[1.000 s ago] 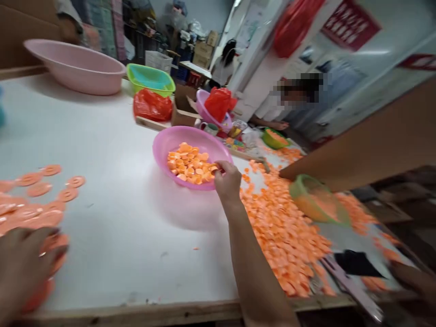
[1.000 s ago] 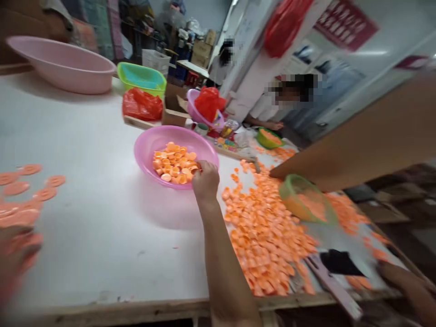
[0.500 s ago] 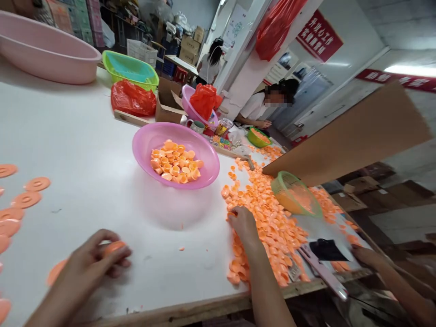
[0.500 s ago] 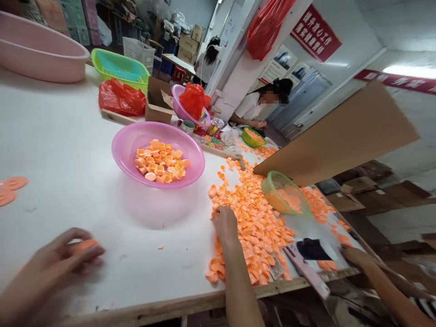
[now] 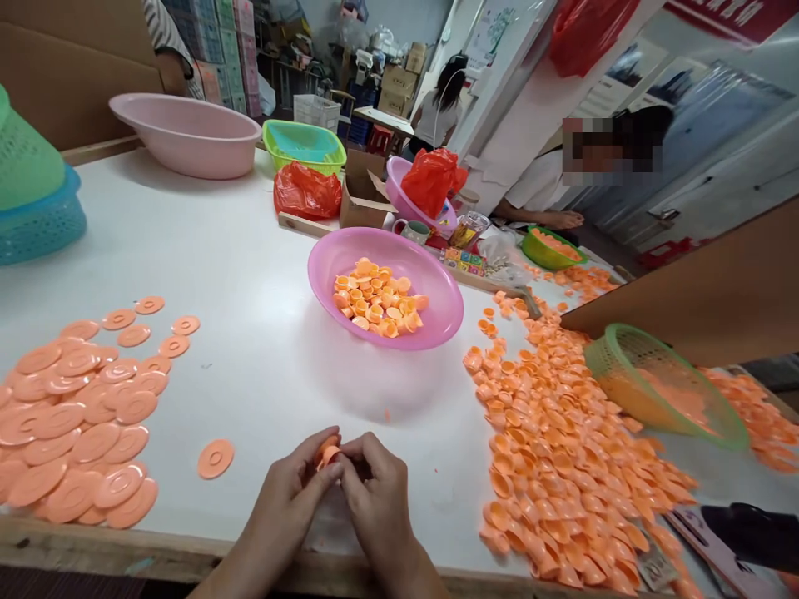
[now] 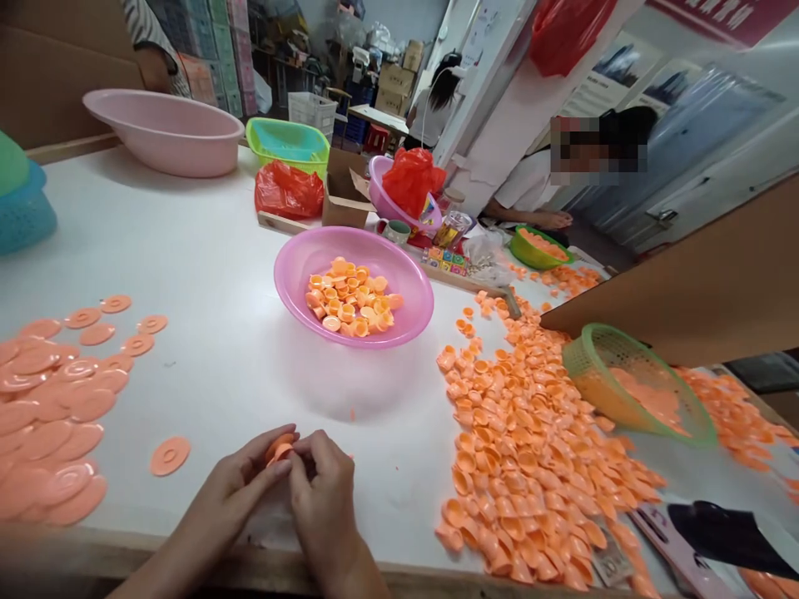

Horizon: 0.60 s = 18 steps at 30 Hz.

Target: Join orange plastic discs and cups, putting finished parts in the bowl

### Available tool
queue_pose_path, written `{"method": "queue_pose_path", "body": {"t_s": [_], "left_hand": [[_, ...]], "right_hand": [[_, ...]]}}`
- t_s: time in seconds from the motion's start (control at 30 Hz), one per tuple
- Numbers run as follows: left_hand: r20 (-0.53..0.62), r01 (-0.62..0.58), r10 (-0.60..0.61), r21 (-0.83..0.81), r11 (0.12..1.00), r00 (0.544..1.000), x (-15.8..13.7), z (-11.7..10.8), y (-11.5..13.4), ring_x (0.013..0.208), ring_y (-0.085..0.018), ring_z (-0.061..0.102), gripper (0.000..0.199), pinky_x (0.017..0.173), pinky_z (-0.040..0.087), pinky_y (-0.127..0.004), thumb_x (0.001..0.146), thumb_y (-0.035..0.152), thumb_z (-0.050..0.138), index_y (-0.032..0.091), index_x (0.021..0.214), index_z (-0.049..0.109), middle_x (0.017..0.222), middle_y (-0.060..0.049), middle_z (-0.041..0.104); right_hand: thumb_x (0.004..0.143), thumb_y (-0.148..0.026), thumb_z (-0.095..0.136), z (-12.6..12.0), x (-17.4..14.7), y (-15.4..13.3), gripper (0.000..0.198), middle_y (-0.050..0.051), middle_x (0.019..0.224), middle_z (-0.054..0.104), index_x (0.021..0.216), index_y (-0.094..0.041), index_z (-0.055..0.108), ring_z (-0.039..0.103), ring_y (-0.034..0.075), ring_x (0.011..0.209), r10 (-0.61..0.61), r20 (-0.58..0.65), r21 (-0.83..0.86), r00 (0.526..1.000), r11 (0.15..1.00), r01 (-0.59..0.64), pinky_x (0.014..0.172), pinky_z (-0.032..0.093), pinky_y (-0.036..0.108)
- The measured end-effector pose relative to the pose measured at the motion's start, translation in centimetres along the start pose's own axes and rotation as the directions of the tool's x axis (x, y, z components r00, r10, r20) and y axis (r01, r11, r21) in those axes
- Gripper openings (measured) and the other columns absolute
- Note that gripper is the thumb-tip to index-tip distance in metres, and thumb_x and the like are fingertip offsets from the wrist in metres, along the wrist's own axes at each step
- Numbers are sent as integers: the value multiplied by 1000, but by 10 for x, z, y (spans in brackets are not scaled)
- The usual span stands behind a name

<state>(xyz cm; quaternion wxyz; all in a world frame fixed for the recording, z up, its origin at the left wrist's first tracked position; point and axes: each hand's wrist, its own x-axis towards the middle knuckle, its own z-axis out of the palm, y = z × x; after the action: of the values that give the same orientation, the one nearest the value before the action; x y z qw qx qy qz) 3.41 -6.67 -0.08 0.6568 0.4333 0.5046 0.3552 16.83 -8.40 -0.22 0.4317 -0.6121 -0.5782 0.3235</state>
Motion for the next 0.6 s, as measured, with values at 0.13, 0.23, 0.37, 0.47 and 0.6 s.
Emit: {"method": "queue_pose_path", "body": {"t_s": [0.13,0.23,0.37,0.47,0.6], "left_hand": [[20,-55,54,62,997,998,-2,-2,-2,102,-26,69,45,91,57,-37,83,50,63,20,117,68,115,-10,73],[-11,-113,114,67,991,993,-7,-4,-7,97,-24,70,41,89,57,-34,86,48,61,21,116,69,114,-9,73],[-61,-133,135,40,990,989,-11,-5,-15,106,-25,68,39,92,56,-34,86,45,61,22,117,69,119,-10,71],[-52,-123,124,18,992,991,-12,-5,-15,110,-25,66,38,93,55,-32,86,44,62,22,117,68,121,-10,70],[4,-152,152,12,988,988,-12,-5,-13,107,-22,67,42,95,54,-32,89,41,59,24,127,60,121,-8,70]], "right_hand": [[87,-15,52,-2,-2,1,14,1,74,67,83,-20,64,63,14,65,-124,-25,-49,992,991,122,60,49,24],[85,-12,50,1,-1,0,15,0,74,66,81,-21,62,62,14,65,-141,24,-67,990,988,142,60,49,24],[82,-8,47,10,-4,-1,18,0,72,64,80,-21,60,61,14,65,-172,5,-101,985,980,172,59,48,25],[81,-6,45,13,-6,-3,20,0,73,63,80,-21,58,61,15,67,-150,-10,-116,989,982,148,61,48,25],[77,-5,44,7,-2,-10,30,2,87,63,98,-21,58,61,16,73,-117,39,-117,992,986,121,64,50,27]]}}
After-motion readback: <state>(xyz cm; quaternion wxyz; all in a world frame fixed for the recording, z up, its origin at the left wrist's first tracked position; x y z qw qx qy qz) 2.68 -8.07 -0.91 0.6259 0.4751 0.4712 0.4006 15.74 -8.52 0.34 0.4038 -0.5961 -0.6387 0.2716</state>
